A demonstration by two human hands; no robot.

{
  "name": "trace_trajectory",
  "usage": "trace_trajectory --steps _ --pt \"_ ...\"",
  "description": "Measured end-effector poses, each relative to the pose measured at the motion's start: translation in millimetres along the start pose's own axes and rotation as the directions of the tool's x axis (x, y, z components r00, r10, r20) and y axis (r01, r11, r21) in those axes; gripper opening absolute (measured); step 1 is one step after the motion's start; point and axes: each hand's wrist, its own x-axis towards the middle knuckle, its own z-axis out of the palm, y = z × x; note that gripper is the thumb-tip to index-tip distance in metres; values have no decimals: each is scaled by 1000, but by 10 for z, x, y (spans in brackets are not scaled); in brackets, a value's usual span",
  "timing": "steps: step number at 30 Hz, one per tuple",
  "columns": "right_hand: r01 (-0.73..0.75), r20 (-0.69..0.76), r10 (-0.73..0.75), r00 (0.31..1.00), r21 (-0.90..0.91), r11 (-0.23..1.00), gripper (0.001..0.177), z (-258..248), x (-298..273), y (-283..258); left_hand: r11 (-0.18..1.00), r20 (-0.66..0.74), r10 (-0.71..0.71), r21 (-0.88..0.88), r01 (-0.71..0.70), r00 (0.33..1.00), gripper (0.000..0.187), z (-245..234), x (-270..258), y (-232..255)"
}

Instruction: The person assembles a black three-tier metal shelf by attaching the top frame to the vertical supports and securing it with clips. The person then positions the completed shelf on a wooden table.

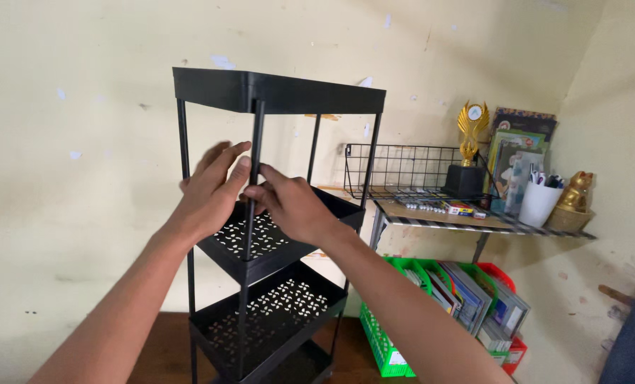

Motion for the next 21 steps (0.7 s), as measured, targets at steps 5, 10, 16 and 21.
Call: trace_trajectory --steps 5,10,16,21 --pt "76 5 -78 997 -278 958 30 63 -95 -66 860 -71 -117 -507 66 991 38 -71 -31 380" --pt "-15 -445 -127 886 -302 953 25 -318 -172 367 943 -231 -16 -327 -62 973 31 -156 -56 234" --pt "-189 -663 -426 615 -649 737 42 -1097 -533 961 982 -315 23 -172 -81 949 33 -241 62 -70" --pt "-169 -641 -54 766 -281 945 40 -1135 -661 1036 993 -385 69 -63 -100 920 33 -251 222 -377"
